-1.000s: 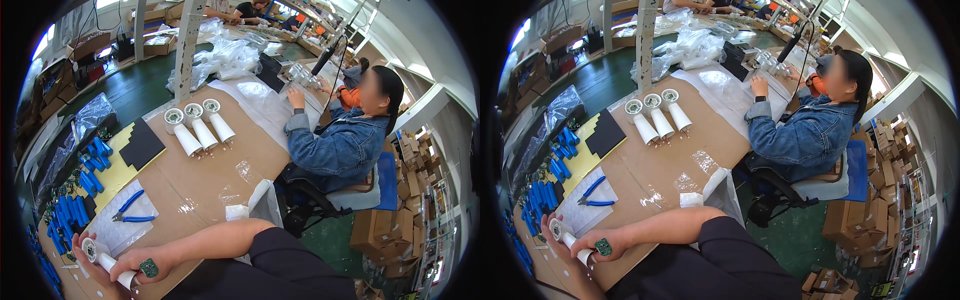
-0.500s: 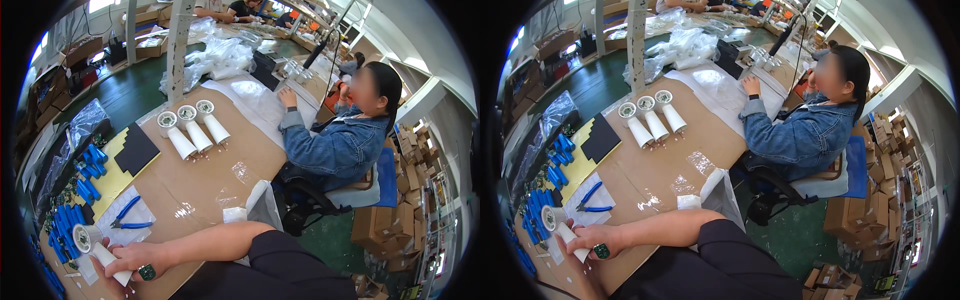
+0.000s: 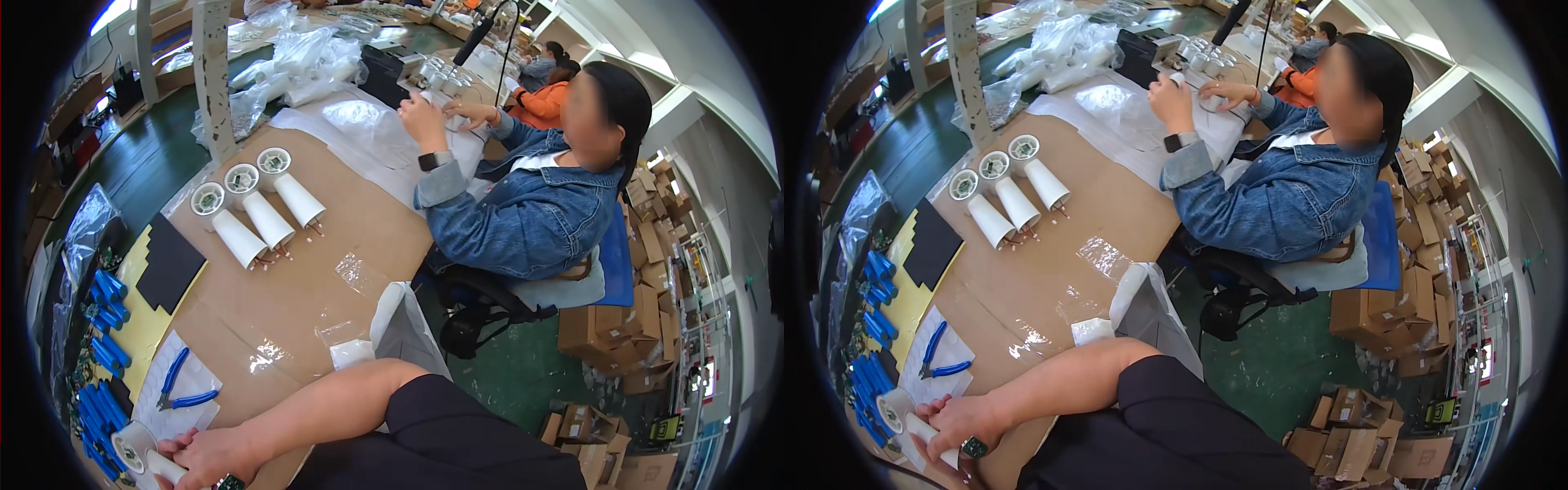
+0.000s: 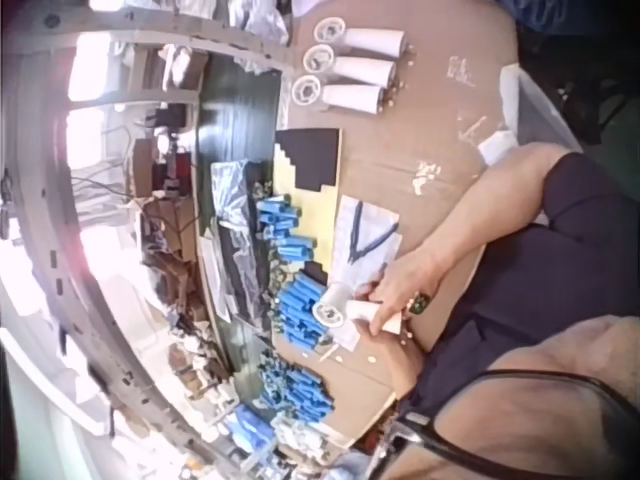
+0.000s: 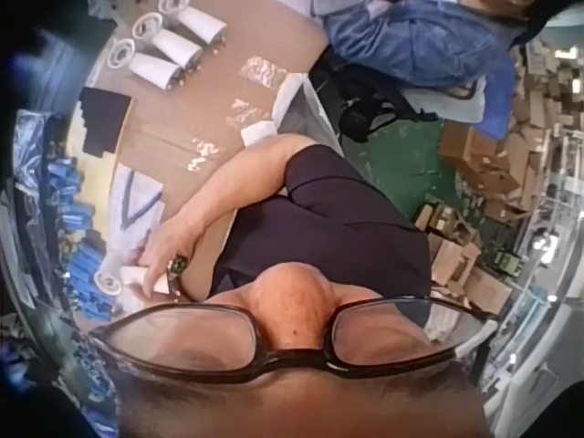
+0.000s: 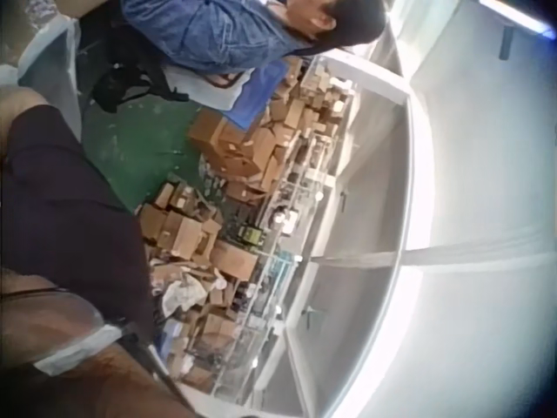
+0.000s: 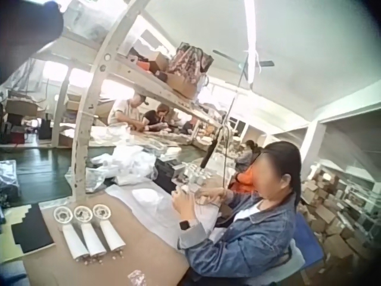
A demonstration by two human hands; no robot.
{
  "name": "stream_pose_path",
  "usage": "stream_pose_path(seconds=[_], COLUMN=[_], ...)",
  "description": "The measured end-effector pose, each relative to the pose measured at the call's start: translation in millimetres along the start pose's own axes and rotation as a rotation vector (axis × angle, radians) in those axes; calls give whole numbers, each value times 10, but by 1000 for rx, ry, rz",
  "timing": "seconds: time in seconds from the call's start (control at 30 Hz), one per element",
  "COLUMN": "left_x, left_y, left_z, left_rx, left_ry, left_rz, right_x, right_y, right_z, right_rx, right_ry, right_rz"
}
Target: Assembling electronic components by inserting parts into white plastic housings and wrapping them in protective paper.
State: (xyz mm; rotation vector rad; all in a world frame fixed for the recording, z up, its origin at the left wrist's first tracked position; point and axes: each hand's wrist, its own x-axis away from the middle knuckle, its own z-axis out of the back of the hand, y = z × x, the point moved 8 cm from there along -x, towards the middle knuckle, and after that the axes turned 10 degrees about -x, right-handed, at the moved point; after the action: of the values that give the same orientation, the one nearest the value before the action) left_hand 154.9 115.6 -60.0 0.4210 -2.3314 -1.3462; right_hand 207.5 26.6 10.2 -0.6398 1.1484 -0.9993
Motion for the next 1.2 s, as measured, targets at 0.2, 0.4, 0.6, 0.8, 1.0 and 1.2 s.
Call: stream_pose_path(seconds=[0.2,0.4,0.6,0.8,1.0,1.2], left_x=[-92,-108,-84,-162,-188,-216], left_y=[-106,-162,-213,-227,-224,-265], left_z=[-71,-70,-44,-51,-27,-21], left_rx=[9,29,39,43,22,44], left_ry=[3,13,6,5,20,-6], left_rz=[65,95,126,135,148,154], right_x=[-52,0,-17,-6,1,-35], right_y=[168,35,-15,84,-37,210], right_z=[-128,-76,3,20,272,128], right_rx=[47,10,24,-26,-207,-242], right_ry=[-72,48,-126,-28,64,91], right_rz=[-36,82,-5,-67,30,-86])
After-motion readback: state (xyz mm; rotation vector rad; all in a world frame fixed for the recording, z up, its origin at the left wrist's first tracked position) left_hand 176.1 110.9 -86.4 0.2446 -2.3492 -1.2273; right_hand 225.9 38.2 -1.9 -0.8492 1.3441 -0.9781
